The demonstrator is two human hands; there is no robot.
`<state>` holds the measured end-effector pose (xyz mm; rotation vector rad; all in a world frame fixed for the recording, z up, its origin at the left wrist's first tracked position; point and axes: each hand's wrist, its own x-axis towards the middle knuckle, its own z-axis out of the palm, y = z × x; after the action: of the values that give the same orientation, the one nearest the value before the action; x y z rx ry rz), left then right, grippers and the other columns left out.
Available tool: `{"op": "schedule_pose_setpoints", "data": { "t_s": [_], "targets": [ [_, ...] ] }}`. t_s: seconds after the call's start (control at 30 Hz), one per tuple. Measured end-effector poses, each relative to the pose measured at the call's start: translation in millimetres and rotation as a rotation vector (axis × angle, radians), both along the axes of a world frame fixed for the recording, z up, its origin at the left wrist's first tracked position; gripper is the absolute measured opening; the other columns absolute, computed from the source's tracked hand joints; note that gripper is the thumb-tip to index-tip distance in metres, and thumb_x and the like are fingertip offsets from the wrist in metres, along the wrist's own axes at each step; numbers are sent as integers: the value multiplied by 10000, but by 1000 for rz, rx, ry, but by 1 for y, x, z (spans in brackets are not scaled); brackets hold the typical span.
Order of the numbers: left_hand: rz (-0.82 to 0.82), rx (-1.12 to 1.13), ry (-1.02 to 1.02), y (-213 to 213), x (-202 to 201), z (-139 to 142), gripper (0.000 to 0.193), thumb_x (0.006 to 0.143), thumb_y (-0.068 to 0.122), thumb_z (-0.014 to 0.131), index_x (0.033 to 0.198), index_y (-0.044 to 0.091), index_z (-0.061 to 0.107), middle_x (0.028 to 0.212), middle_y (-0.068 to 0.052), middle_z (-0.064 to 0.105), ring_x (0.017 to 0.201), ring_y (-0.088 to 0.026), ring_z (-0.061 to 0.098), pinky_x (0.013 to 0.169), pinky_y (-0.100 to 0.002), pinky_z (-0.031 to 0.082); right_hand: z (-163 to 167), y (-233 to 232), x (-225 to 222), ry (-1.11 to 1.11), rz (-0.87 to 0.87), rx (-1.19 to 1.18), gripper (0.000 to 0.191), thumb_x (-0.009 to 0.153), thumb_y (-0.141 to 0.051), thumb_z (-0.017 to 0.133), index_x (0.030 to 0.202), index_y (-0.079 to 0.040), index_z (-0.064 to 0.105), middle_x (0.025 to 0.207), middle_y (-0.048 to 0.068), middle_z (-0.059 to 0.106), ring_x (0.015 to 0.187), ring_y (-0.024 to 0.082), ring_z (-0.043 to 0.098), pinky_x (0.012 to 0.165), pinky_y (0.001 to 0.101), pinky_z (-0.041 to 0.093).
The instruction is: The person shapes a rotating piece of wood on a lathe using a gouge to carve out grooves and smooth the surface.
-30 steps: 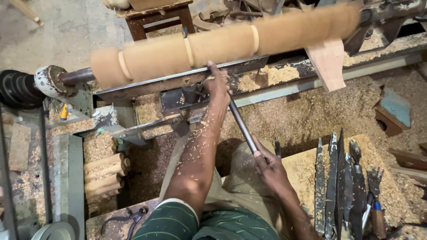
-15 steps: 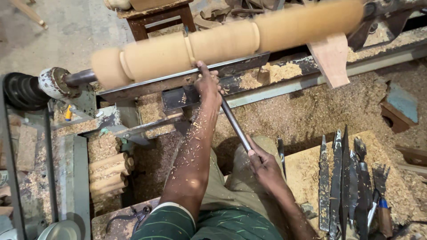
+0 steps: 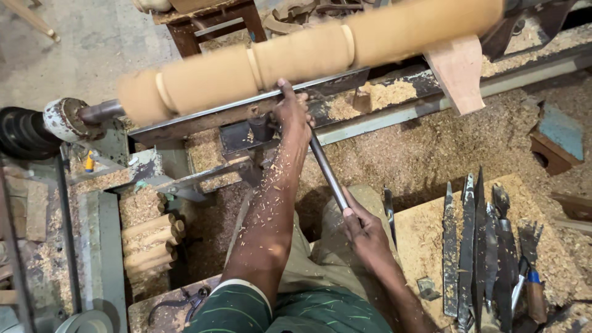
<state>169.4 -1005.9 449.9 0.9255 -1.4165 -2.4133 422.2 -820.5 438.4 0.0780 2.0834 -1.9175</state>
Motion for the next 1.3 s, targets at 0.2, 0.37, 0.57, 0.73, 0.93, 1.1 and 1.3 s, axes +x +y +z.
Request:
{"op": "schedule_pose_setpoints", "data": {
  "t_s": [0.2,0.37,0.57,0.73,0.93,1.1,1.3],
  "targets": [
    [-48,3,41,14,-8,-6,738,902,740,494,771,22,611,546,25,434,377,-97,372,311,-296,324,0,7,1,31,-8,-32,558,1015,-190,561,1559,-252,452,628,-62,478,511,47,384,440,212,328],
    [-45,-22,51,28,-12,-6,740,900,719,515,764,-1,620,533,-8,498,365,-108,401,302,-305,328,2,11,0,16,-49,-24,543,1017,-204,562,1550,-235,466,661,-67,519,515,42,391,446,213,348],
    [-62,-32,18,45,-16,-1,745,908,708,527,775,-16,637,539,10,456,366,-102,401,301,-288,336,2,21,-2,11,-84,19,521,1018,-235,569,1532,-245,485,709,-74,566,520,39,406,454,207,370],
    [-79,-70,28,57,-17,2,696,898,701,517,778,21,604,543,4,489,368,-112,429,298,-307,350,2,29,-5,-4,-98,21,535,1012,-240,572,1538,-276,484,659,-62,523,517,43,409,446,214,354],
    [-89,-78,30,72,-29,1,693,926,681,536,695,28,543,556,-14,511,365,-124,439,281,-317,331,6,37,-8,-46,-122,16,533,1005,-234,566,1530,-294,492,624,-59,506,495,54,398,431,224,341],
    [-121,-46,33,84,-35,-2,720,917,689,520,699,11,624,520,-18,509,363,-124,440,289,-308,340,6,45,-9,-49,-153,3,508,1030,-259,564,1536,-285,518,652,-43,519,519,48,401,451,217,346],
    [-114,-57,34,96,-41,-5,720,937,691,550,722,5,592,531,-10,490,375,-121,440,300,-312,336,-4,54,-14,-14,-138,-18,530,1018,-257,565,1539,-289,475,748,-36,627,523,51,406,448,220,356]
  ]
}}
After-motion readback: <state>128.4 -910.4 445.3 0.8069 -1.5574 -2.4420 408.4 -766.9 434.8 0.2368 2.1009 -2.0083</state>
